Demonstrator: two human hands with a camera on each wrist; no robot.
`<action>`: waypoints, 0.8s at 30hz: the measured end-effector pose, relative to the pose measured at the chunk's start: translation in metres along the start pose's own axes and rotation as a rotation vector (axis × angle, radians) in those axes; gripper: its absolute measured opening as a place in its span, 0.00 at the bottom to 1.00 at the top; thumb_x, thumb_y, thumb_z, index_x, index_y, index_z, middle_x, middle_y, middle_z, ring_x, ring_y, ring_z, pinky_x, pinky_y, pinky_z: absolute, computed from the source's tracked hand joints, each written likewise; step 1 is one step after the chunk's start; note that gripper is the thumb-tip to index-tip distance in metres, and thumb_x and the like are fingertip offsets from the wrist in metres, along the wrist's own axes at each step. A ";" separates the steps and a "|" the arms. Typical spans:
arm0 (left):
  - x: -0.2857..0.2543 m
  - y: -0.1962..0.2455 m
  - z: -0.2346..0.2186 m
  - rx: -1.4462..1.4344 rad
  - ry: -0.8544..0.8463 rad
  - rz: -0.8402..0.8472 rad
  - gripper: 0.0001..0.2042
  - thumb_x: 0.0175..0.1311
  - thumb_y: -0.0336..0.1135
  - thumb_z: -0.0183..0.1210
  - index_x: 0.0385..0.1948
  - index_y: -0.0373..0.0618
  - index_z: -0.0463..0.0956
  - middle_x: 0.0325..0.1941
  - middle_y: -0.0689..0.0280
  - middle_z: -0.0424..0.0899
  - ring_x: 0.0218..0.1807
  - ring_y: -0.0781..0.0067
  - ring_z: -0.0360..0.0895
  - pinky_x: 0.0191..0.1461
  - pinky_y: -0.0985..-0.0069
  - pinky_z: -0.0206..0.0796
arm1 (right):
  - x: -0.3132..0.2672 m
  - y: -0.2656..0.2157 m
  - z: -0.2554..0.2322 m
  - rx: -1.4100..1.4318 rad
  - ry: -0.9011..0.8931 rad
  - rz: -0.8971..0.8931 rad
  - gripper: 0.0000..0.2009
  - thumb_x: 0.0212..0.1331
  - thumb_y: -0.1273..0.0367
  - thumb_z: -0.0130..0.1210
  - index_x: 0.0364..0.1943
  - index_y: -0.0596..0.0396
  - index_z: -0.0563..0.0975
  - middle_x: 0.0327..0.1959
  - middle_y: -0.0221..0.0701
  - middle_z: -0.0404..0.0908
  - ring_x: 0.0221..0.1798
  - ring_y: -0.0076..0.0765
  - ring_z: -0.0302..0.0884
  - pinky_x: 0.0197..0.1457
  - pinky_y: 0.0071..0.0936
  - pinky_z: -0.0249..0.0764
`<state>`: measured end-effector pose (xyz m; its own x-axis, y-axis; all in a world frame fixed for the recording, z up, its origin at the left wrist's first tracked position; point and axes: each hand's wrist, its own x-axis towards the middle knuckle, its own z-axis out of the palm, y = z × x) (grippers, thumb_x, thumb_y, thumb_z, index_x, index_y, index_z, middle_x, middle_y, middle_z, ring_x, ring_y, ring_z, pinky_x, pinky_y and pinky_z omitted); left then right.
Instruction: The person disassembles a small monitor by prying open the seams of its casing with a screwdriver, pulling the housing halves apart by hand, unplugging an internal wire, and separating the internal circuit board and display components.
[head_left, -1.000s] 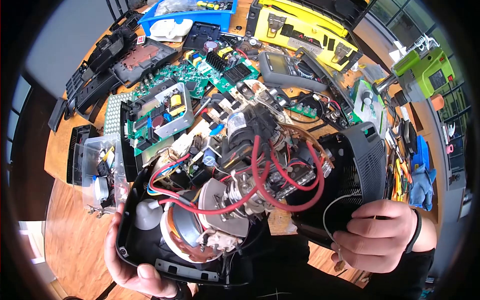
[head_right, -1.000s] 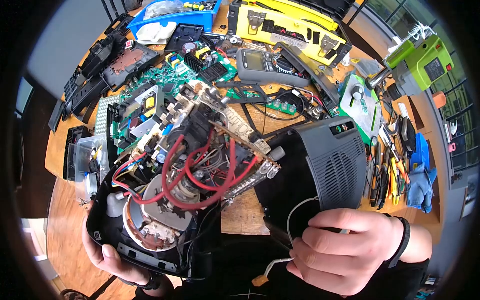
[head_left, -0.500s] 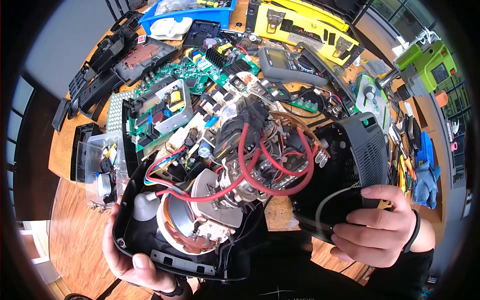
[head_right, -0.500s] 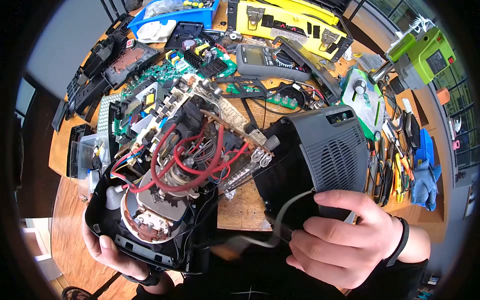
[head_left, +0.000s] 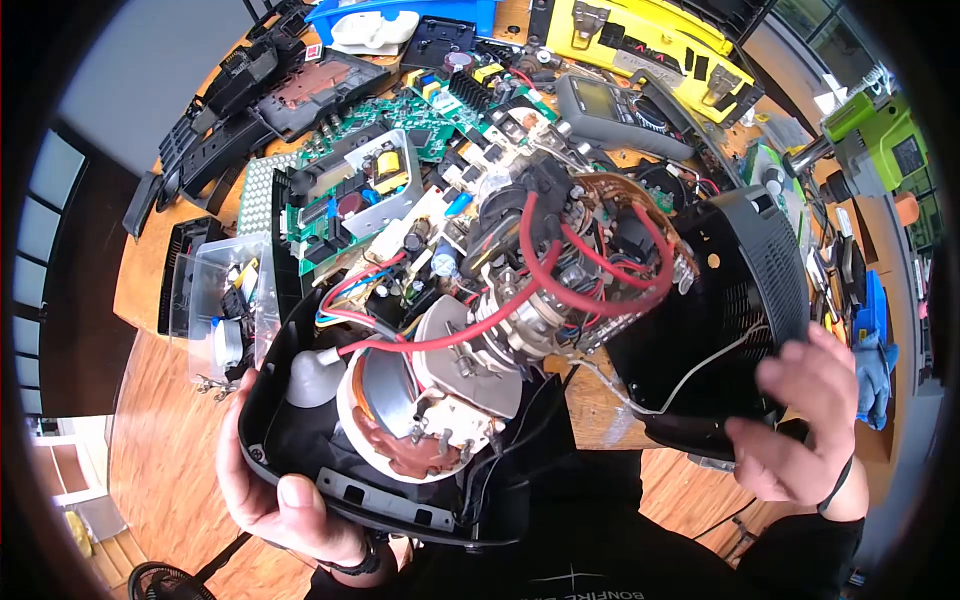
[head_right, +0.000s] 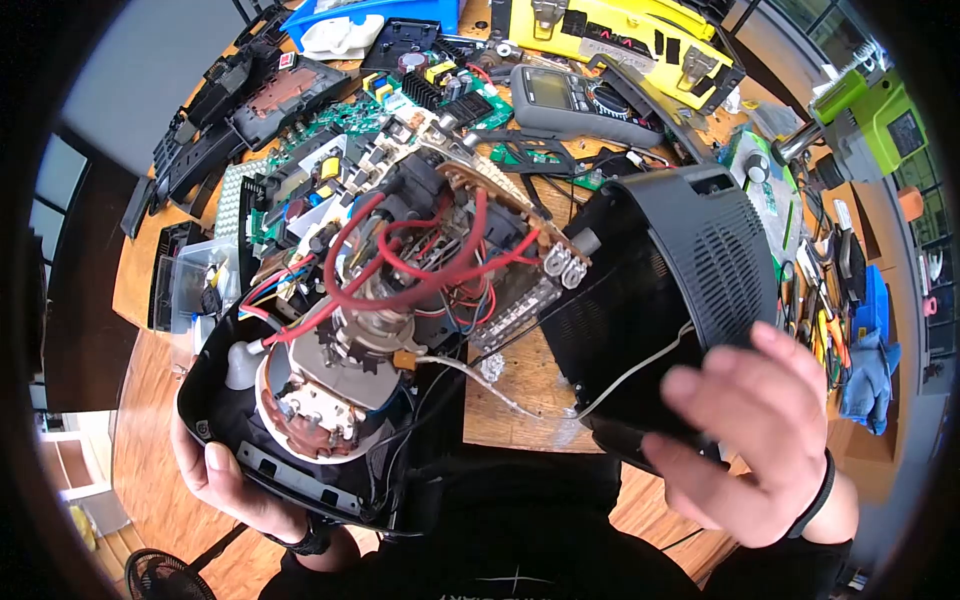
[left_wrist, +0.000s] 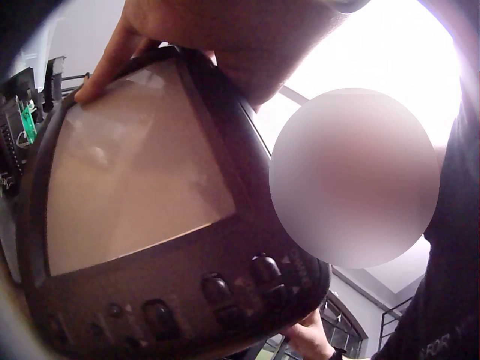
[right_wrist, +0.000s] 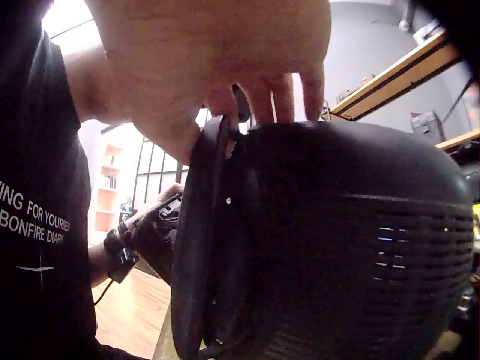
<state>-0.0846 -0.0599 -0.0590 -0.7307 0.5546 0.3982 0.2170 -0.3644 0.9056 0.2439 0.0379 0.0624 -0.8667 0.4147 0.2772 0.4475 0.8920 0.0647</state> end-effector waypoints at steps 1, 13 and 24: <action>0.000 0.000 0.000 0.002 -0.002 0.000 0.36 0.57 0.49 0.66 0.60 0.28 0.67 0.63 0.42 0.72 0.64 0.48 0.72 0.70 0.53 0.62 | -0.002 -0.001 0.002 -0.009 0.047 0.082 0.09 0.41 0.68 0.66 0.31 0.47 0.85 0.53 0.39 0.78 0.56 0.47 0.74 0.64 0.52 0.69; -0.003 0.000 -0.003 -0.008 0.003 -0.020 0.35 0.59 0.49 0.63 0.61 0.28 0.66 0.64 0.41 0.71 0.64 0.47 0.72 0.70 0.53 0.63 | -0.030 -0.008 0.011 0.316 0.026 0.669 0.45 0.40 0.60 0.68 0.68 0.61 0.64 0.73 0.56 0.56 0.76 0.64 0.53 0.75 0.54 0.51; -0.004 -0.001 -0.003 0.060 -0.004 0.003 0.34 0.60 0.52 0.59 0.61 0.31 0.66 0.65 0.45 0.70 0.65 0.49 0.71 0.70 0.54 0.62 | -0.035 0.021 0.021 0.306 0.164 0.589 0.42 0.34 0.64 0.55 0.66 0.61 0.66 0.71 0.53 0.61 0.75 0.61 0.55 0.76 0.51 0.50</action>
<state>-0.0840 -0.0638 -0.0621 -0.7276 0.5566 0.4010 0.2574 -0.3204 0.9116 0.2792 0.0460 0.0335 -0.4420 0.8356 0.3262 0.7312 0.5463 -0.4085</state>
